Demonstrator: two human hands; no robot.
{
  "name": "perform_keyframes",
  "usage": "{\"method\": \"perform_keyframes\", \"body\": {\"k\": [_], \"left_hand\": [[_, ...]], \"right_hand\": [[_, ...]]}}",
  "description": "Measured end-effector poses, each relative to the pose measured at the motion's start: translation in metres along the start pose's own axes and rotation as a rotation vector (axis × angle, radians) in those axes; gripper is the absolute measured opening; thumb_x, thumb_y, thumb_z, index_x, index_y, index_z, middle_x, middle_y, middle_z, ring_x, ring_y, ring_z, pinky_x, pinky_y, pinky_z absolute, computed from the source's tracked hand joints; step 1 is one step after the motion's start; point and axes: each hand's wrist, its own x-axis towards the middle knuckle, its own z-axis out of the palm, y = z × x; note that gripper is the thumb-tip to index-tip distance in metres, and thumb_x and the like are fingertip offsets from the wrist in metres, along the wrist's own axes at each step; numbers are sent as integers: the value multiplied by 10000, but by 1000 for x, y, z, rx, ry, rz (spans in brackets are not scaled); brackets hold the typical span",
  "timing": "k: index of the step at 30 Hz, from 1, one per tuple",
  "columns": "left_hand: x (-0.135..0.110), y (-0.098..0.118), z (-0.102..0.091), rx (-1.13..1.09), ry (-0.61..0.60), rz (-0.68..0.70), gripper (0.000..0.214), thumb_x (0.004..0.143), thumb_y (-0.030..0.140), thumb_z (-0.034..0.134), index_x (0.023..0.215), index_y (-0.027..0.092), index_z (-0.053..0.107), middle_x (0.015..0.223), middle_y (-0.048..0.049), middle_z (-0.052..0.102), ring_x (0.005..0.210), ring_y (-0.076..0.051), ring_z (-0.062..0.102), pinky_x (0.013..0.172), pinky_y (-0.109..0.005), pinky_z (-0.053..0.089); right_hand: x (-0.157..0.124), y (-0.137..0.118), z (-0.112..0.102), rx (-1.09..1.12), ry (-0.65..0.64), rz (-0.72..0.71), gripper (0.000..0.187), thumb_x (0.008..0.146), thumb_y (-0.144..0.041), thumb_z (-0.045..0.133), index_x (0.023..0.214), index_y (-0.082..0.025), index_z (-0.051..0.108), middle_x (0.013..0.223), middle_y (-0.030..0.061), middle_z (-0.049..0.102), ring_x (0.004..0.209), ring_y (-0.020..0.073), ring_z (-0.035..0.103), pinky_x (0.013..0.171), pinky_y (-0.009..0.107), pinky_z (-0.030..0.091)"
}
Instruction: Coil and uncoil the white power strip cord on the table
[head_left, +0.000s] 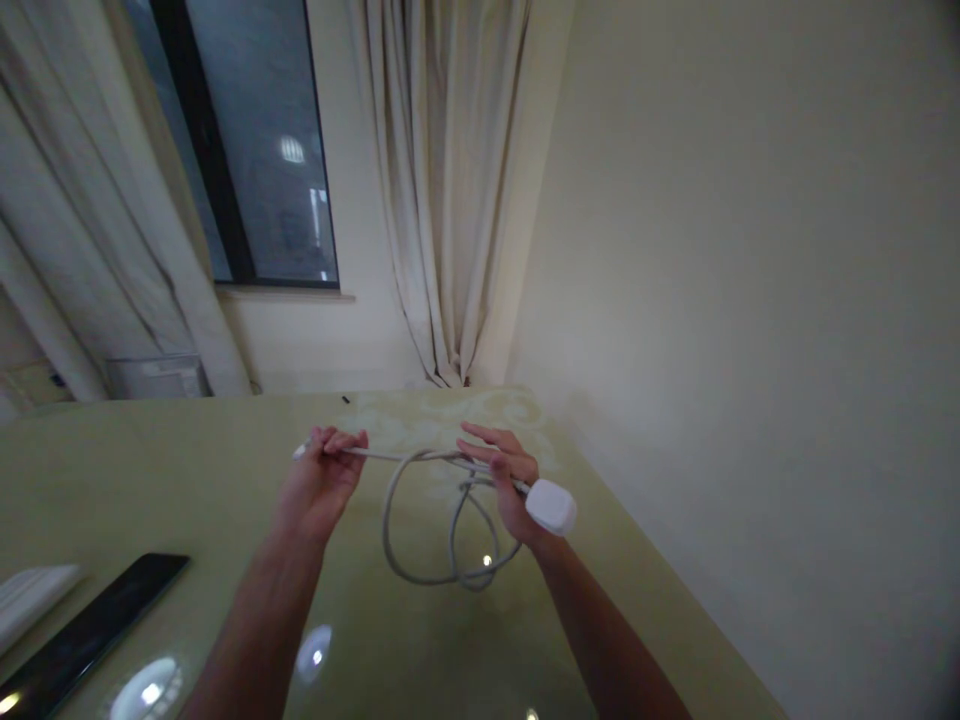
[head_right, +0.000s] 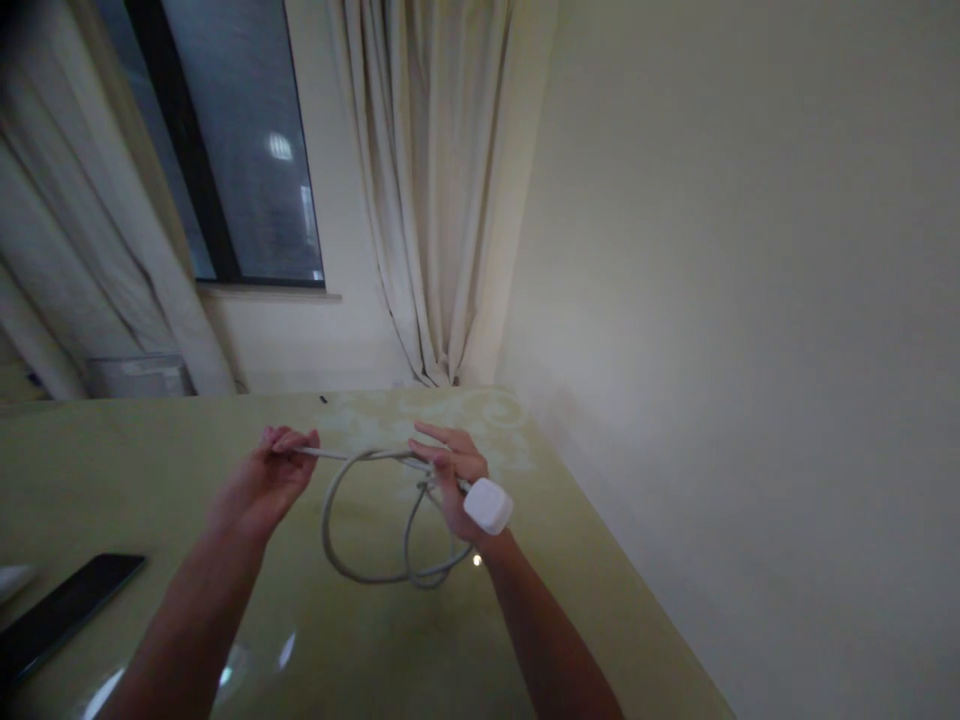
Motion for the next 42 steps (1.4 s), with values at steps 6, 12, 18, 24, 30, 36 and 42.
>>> {"method": "perform_keyframes", "body": {"k": [6,12,18,24,30,36,42], "left_hand": [[26,45,-3,39,31,9,470,1100,64,302,651,200,325,492,88,265,357,-53,278,370,-177,280],[35,68,4,100,22,96,428,1086,64,286,686,207,338,492,93,221,365,-62,230,380,-191,243],[37,56,1,146,2,175,433,1147,223,329,721,198,403,494,103,236,354,-48,205,357,-199,148],[19,35,-4,82,-153,153,498,1174,329,271,739,187,467,462,100,266,345,-58,205,361,-227,141],[4,25,0,-20,-258,156,505,1171,330,290,707,192,434,470,85,283,362,-61,245,373,-228,199],[-5,27,0,-107,-307,195,561,1171,445,240,689,200,388,488,80,299,368,-55,286,369,-210,225],[-22,37,5,-73,-309,218,548,1172,424,248,692,202,392,495,84,273,368,-62,269,373,-215,217]], "right_hand": [[-6,27,-71,7,-100,260,692,968,-808,502,876,-240,887,939,121,851,869,272,788,838,432,594],[13,17,-115,14,-72,328,772,861,-890,554,552,-221,784,614,115,753,561,210,665,601,358,506],[28,20,-112,71,59,340,720,883,-792,641,508,-186,738,565,116,713,523,176,619,590,332,472],[23,54,-63,189,670,424,560,808,-729,758,681,-185,714,612,49,714,573,187,653,638,338,544],[28,75,-28,344,717,562,628,858,-838,601,763,-217,582,655,-17,677,617,144,668,644,274,544],[37,88,1,588,537,718,558,848,-687,738,659,-245,455,470,-129,319,392,77,306,429,233,348],[31,97,19,591,520,697,356,935,-449,734,749,-208,550,578,-78,470,465,70,394,436,189,312]]}}
